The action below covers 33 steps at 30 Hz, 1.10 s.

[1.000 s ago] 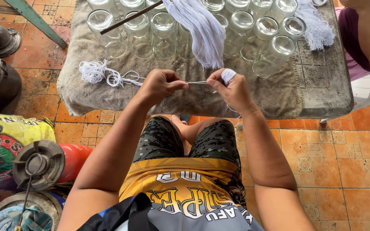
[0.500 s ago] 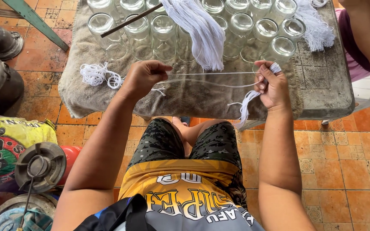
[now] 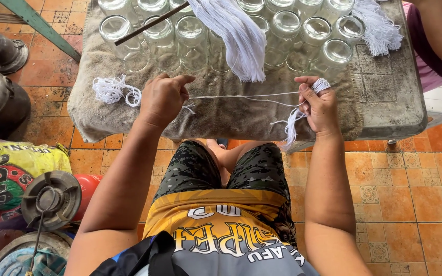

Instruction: Untangling and organizing bundles of white candle wicks on a table with glass jars.

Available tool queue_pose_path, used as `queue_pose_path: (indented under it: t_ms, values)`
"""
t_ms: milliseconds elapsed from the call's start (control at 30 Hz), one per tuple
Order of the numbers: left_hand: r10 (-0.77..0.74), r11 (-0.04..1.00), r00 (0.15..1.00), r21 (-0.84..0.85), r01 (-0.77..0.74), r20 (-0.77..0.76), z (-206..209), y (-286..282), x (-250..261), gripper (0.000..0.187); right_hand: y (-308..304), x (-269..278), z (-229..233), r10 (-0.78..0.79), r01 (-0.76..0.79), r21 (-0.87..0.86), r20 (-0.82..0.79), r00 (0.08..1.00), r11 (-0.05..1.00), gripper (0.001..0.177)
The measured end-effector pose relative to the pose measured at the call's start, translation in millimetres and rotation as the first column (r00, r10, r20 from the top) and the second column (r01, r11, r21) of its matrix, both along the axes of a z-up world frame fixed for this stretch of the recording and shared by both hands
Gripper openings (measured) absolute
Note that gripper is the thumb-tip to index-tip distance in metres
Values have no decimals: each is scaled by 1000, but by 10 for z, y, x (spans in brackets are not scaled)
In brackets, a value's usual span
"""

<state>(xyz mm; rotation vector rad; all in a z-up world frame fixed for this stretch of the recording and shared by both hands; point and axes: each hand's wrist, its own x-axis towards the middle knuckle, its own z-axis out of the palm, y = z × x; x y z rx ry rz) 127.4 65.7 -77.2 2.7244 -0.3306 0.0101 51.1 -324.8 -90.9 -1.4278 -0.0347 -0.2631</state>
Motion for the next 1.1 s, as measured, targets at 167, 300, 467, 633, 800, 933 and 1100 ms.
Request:
queue_pose_path:
  t_ms: [167,300,467,633,800,933,1100]
  values:
    - [-111,986,968,146,79,223,-212,-4,-45,40,83,-18,28,-27,28,-45,12,1000,999,19]
    - [-236,960,882,239,147,407,-188,-56,-118,32,64,-68,110,-14,14,3,8,1000,1000,22]
    - [-176,984,877,95,149,448,-141,61,-34,41,-224,-196,117,85,-89,313,25,996,945,28]
    - [-131,985,858,-33,169,496,105,75,-76,25,-25,-337,332,-127,119,78,101,987,990,36]
    - [-121,990,809,15,137,576,125,7,-20,13,212,-346,482,-430,412,126,220,876,903,40]
    - [-48,991,775,126,-42,630,9,-212,-13,13,642,-389,614,-429,422,83,258,866,903,44]
    - [-368,575,924,-757,311,99,679,-934,-763,40,1475,-482,645,-164,398,-468,463,871,789,48]
